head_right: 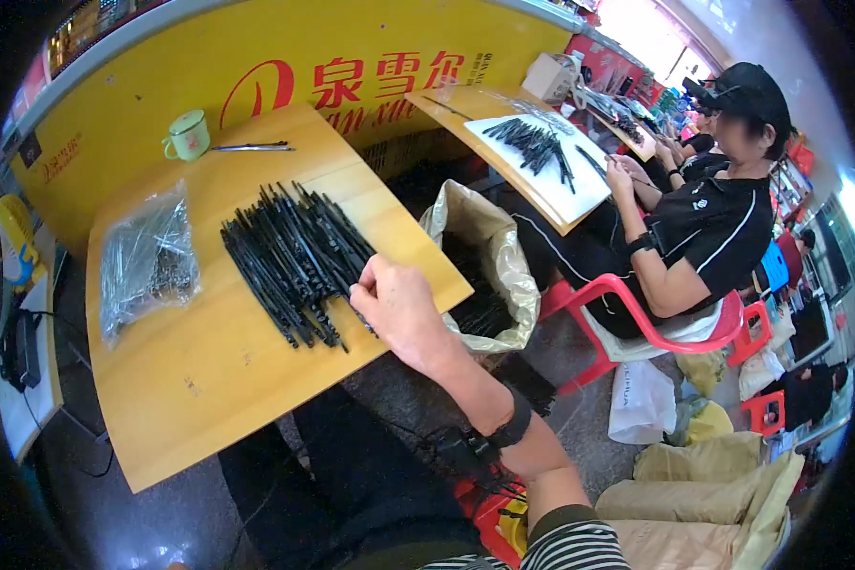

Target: The recorder is assembling wiper blades by manually inserting rubber strips and metal components.

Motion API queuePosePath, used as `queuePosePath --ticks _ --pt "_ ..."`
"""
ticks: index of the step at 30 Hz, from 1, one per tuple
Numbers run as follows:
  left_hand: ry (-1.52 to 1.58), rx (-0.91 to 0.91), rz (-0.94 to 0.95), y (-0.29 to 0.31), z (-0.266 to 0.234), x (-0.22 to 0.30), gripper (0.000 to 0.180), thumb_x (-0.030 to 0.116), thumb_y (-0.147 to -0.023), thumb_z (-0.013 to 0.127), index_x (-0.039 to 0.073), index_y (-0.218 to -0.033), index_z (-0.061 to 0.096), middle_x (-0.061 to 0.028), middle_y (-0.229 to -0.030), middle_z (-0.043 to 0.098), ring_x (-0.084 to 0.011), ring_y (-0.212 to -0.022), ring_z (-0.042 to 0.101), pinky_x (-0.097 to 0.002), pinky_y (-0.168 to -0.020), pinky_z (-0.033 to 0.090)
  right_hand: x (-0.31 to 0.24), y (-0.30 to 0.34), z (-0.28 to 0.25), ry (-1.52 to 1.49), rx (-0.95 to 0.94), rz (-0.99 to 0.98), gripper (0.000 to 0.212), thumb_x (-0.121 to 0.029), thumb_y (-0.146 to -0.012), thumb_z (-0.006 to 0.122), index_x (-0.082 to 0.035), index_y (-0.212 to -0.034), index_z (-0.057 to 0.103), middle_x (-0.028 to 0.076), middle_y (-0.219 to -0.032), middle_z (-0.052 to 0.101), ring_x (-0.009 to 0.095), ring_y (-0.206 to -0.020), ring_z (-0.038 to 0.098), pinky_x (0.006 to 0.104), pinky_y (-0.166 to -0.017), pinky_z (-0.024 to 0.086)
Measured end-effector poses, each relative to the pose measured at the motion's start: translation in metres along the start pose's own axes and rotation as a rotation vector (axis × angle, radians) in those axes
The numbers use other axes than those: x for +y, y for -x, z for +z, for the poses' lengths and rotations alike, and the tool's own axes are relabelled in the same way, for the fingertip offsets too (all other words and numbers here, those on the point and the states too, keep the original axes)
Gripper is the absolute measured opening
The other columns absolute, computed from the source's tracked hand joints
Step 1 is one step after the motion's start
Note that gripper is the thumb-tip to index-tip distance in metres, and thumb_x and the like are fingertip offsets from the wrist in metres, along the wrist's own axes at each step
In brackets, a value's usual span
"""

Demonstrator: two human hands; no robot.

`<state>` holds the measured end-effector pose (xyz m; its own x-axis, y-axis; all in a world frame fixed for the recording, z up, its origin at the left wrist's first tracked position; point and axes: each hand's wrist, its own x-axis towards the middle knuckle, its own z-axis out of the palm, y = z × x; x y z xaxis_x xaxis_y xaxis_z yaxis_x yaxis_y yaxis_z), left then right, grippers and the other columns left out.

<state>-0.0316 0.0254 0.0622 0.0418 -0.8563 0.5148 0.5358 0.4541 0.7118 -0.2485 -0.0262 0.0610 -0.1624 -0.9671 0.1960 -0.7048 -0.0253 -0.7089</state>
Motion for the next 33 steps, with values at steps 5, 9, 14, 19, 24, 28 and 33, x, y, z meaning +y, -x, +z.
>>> queuePosePath --ticks 5,9,14,19,24,28,33 --pt "0.012 0.037 -0.005 0.012 -0.004 0.010 0.060 0.036 -0.087 0.042 -0.005 -0.130 0.033 -0.0200 -0.130 0.042 -0.0322 -0.116 0.044 -0.0415 -0.094 0.038 0.000 0.006 -0.006 -0.100 -0.027 0.111 0.019 -0.014 -0.076 0.062 0.005 -0.079 0.059 0.016 -0.066 0.061 0.021 -0.061 0.060 0.0308 -0.060 0.047" --pt "-0.013 0.079 -0.019 0.022 -0.003 0.026 0.062 0.036 -0.086 0.041 -0.006 -0.130 0.032 -0.0203 -0.130 0.042 -0.0330 -0.115 0.045 -0.0420 -0.093 0.039 -0.008 0.003 -0.011 -0.218 -0.047 0.153 0.019 -0.012 -0.076 0.063 0.005 -0.081 0.059 0.012 -0.066 0.061 0.014 -0.059 0.058 0.0268 -0.058 0.046" --pt "-0.031 0.148 -0.034 0.034 -0.004 0.039 0.063 0.037 -0.086 0.041 -0.006 -0.131 0.032 -0.0207 -0.129 0.042 -0.0339 -0.114 0.046 -0.0427 -0.093 0.040 -0.002 0.006 -0.017 -0.294 -0.030 0.191 0.017 -0.012 -0.079 0.062 0.004 -0.082 0.058 0.005 -0.066 0.058 0.008 -0.057 0.053 0.0229 -0.052 0.044" --pt "-0.006 0.143 -0.229 0.043 0.012 0.031 0.059 0.035 -0.085 0.047 -0.005 -0.128 0.037 -0.0205 -0.126 0.045 -0.0336 -0.113 0.048 -0.0432 -0.090 0.042 -0.015 0.024 -0.029 -0.335 0.068 0.186 0.013 -0.010 -0.082 0.060 0.002 -0.085 0.055 0.002 -0.065 0.055 0.004 -0.052 0.048 0.0200 -0.041 0.039" --pt "0.175 0.010 -0.720 0.054 0.012 -0.028 0.037 0.017 -0.094 0.041 -0.005 -0.124 0.045 -0.0161 -0.122 0.051 -0.0249 -0.113 0.050 -0.0338 -0.090 0.041 -0.045 0.048 -0.020 -0.575 0.026 0.170 0.011 -0.008 -0.085 0.056 0.000 -0.089 0.050 0.001 -0.070 0.053 0.002 -0.048 0.045 0.0166 -0.040 0.037" --pt "0.366 0.090 -0.744 0.054 0.008 -0.032 0.037 0.020 -0.095 0.043 0.000 -0.126 0.046 -0.0081 -0.121 0.052 -0.0158 -0.110 0.050 -0.0293 -0.090 0.040 -0.060 0.070 0.003 -0.842 -0.384 0.251 0.011 -0.008 -0.087 0.056 0.001 -0.093 0.052 0.003 -0.076 0.058 0.003 -0.049 0.047 0.0157 -0.042 0.039" --pt "0.404 0.206 -0.711 0.058 -0.013 -0.023 0.043 0.028 -0.093 0.047 0.001 -0.127 0.044 -0.0057 -0.115 0.055 -0.0154 -0.105 0.052 -0.0340 -0.093 0.039 -0.070 0.067 0.031 -0.926 -0.545 0.274 0.015 -0.009 -0.087 0.057 0.002 -0.096 0.054 0.003 -0.077 0.058 0.003 -0.053 0.049 0.0152 -0.043 0.039"
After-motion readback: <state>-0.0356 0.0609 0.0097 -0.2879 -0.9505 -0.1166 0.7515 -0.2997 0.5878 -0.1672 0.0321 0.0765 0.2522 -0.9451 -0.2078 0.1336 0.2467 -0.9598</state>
